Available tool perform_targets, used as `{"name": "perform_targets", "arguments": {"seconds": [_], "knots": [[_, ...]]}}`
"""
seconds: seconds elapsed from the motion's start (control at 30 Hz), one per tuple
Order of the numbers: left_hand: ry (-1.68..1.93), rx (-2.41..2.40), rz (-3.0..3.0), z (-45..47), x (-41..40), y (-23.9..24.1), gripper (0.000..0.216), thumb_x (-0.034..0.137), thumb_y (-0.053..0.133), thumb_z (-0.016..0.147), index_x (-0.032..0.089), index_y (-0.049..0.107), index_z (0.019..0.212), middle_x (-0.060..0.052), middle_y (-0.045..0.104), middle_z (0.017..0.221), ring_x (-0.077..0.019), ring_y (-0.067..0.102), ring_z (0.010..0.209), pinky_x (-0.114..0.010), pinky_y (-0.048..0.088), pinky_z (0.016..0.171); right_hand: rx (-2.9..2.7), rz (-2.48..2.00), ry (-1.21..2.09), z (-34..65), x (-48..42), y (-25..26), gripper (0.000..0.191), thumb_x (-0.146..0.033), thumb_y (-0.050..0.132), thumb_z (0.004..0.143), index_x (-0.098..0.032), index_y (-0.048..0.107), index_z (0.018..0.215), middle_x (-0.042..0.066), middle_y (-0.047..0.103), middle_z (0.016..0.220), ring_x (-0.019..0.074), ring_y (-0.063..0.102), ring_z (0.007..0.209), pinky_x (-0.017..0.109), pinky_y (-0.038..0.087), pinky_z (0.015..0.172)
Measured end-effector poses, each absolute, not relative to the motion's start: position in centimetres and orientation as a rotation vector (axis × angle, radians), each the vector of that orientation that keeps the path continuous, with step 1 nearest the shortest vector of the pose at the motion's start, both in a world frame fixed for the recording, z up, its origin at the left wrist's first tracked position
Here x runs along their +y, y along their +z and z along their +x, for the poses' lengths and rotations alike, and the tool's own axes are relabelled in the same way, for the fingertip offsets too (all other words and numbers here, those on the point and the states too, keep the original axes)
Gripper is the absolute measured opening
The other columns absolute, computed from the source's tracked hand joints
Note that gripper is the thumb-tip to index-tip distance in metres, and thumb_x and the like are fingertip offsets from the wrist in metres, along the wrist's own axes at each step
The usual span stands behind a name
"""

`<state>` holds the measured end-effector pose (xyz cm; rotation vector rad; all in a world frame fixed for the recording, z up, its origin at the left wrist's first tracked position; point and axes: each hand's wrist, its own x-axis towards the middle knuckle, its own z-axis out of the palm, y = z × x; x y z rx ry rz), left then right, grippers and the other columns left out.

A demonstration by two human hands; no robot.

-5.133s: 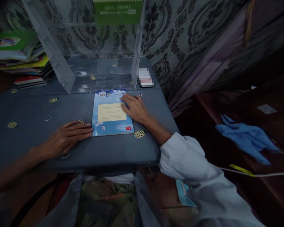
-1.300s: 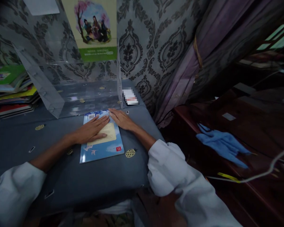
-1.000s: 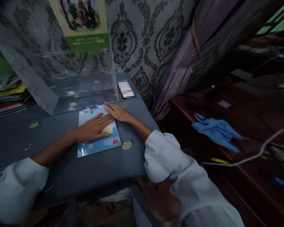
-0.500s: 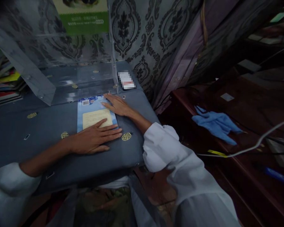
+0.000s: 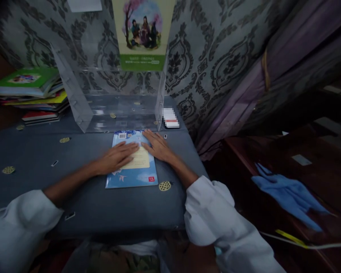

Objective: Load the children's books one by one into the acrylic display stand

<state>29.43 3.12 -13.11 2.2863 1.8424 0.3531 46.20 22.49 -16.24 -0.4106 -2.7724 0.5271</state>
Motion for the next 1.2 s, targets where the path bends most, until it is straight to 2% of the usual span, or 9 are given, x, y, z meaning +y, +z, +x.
{"name": "perform_targets", "arguments": {"seconds": [0.17,0.33,0.47,0.6,0.83,1.03,1.2], "knots": [[0.383,2.186,2.026,25.0,3.8,-14.3,0.063,0.05,0.018,0.106,0.015,0.033,0.157,-0.012,0.028,0.165,-0.0244,0.021,0.155,-0.049,0.019,0.125,-2.832,-0.467,0.403,46.3,21.9,-15.5,0.059,-0.048,0.037,0.104,-0.014,0.044,0.151,0.015,0.041,0.16,0.0283,0.033,0.151,0.055,0.027,0.124],[0.415,2.213,2.021,24.2,3.6,-14.4,0.059,0.041,0.019,0.105,0.014,0.038,0.154,-0.011,0.033,0.163,-0.0222,0.025,0.154,-0.049,0.019,0.125,-2.929,-0.438,0.267,44.8,19.0,-13.9,0.058,-0.045,0.032,0.105,-0.012,0.044,0.151,0.017,0.041,0.159,0.0293,0.031,0.152,0.056,0.021,0.125],[0.437,2.196,2.025,24.4,3.4,-14.0,0.056,0.036,0.021,0.104,0.014,0.038,0.153,-0.011,0.034,0.163,-0.0209,0.026,0.154,-0.048,0.019,0.125,-3.002,-0.349,0.33,42.6,14.2,-13.5,0.069,-0.052,0.037,0.103,-0.006,0.036,0.154,0.021,0.031,0.163,0.0305,0.022,0.155,0.054,0.018,0.126],[0.465,2.168,2.038,24.1,3.4,-14.2,0.055,0.033,0.021,0.104,0.014,0.04,0.152,-0.011,0.035,0.163,-0.0209,0.026,0.154,-0.048,0.02,0.125,-3.016,-0.32,0.325,42.8,9.5,-13.4,0.074,-0.054,0.036,0.103,-0.001,0.034,0.154,0.022,0.028,0.164,0.0294,0.02,0.155,0.05,0.016,0.128],[0.47,2.135,2.077,23.8,3.4,-14.5,0.055,0.036,0.02,0.105,0.015,0.04,0.152,-0.012,0.035,0.163,-0.0228,0.027,0.153,-0.049,0.021,0.124,-2.986,-0.166,0.257,47.2,6.8,-13.6,0.065,-0.054,0.039,0.103,-0.014,0.037,0.155,0.017,0.036,0.162,0.0282,0.024,0.154,0.055,0.022,0.126],[0.423,2.181,2.055,24.1,3.5,-14.3,0.056,0.033,0.02,0.104,0.012,0.04,0.152,-0.013,0.034,0.163,-0.0235,0.024,0.154,-0.048,0.022,0.124,-2.917,-0.448,0.201,51.2,7.6,-14.4,0.072,-0.06,0.044,0.099,-0.016,0.036,0.157,0.02,0.032,0.163,0.0369,0.021,0.154,0.064,0.026,0.121],[0.409,2.213,2.056,24.5,3.3,-14.8,0.056,0.032,0.02,0.104,0.012,0.041,0.152,-0.014,0.036,0.162,-0.0236,0.027,0.153,-0.047,0.024,0.123,-2.851,-0.556,0.221,53.6,7.5,-15.2,0.074,-0.058,0.046,0.099,-0.02,0.027,0.16,0.02,0.03,0.164,0.0363,0.022,0.154,0.064,0.031,0.118]]}}
